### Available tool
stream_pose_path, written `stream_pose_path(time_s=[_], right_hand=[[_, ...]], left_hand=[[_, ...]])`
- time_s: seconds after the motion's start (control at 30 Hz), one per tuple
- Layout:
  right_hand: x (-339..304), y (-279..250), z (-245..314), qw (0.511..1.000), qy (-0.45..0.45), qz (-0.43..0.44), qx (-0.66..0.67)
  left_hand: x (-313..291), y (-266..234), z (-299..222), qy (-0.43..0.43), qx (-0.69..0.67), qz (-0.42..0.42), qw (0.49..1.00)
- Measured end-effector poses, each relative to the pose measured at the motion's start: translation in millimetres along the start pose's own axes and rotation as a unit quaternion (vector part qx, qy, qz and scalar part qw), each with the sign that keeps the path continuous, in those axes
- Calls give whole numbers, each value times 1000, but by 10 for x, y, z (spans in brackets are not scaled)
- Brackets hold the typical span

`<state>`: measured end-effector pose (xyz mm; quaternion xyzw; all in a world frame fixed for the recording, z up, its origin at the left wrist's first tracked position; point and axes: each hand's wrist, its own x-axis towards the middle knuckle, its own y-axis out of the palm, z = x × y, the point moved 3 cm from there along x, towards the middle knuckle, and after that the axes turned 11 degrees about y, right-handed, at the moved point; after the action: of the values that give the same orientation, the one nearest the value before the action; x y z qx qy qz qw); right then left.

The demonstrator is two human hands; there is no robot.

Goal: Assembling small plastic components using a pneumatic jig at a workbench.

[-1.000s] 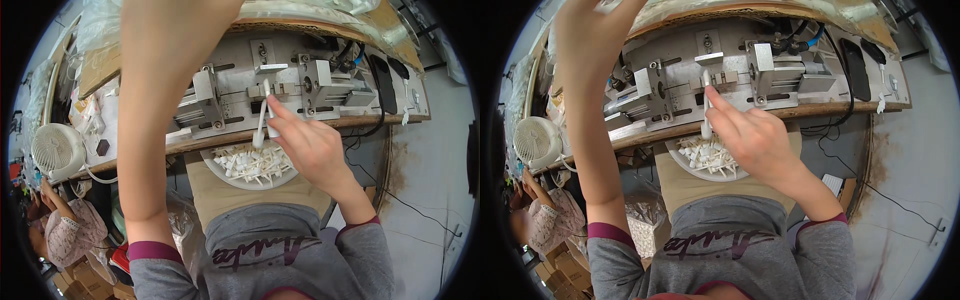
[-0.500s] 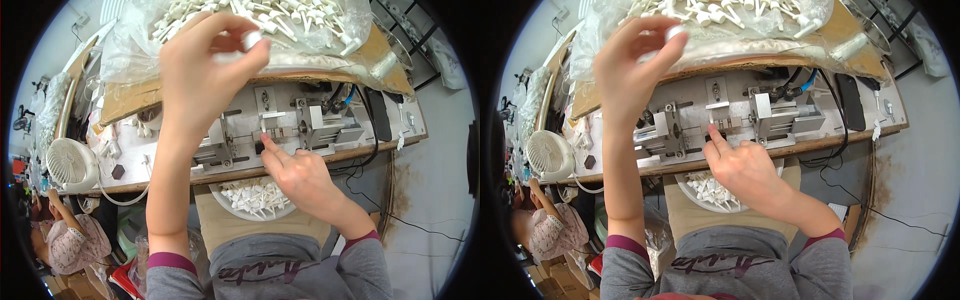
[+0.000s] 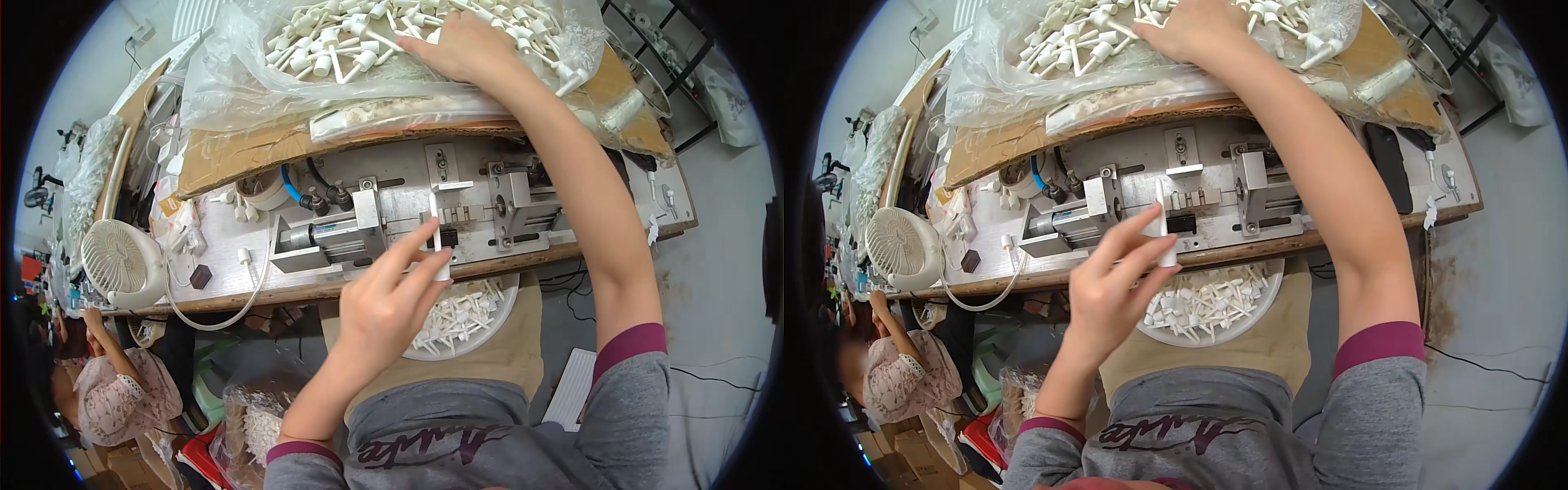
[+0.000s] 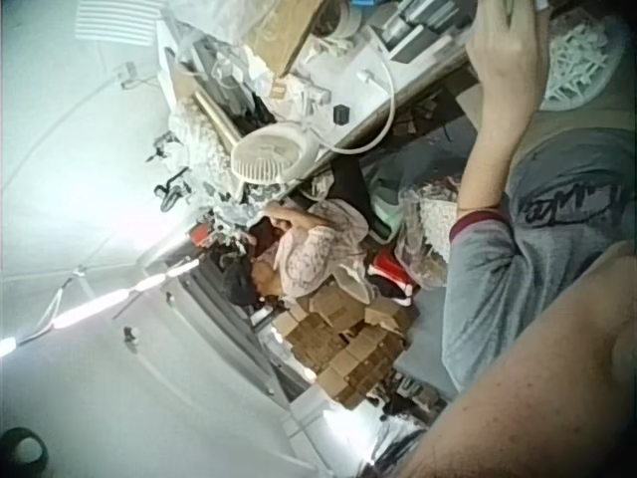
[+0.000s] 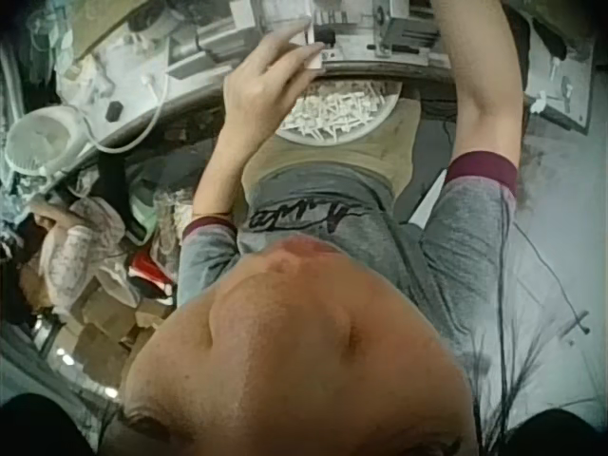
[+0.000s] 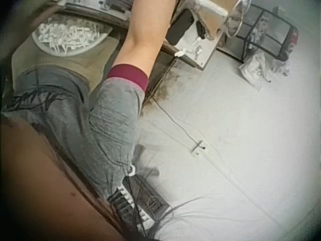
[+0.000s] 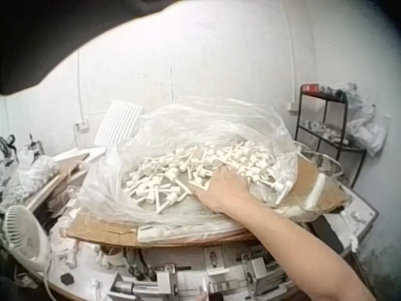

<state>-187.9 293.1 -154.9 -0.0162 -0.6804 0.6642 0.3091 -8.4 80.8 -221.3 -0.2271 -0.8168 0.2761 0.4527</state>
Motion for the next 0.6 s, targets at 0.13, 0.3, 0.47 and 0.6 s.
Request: stream_pose_path(time_s=[0.13, 0.3, 0.47, 0.6], right_hand=[[-12, 25, -25, 995, -37, 97, 10], [-156, -25, -198, 988, -131, 85, -10], [-218, -245, -386, 976, -153, 32, 154], [-421, -450, -447, 946, -201, -61, 247]], left_hand=[[-83, 162, 31, 13, 56, 8, 998], [-91, 306, 49, 57, 136, 50, 988], [31, 293, 55, 71, 170, 85, 979], [33, 318, 53, 53, 184, 102, 976]])
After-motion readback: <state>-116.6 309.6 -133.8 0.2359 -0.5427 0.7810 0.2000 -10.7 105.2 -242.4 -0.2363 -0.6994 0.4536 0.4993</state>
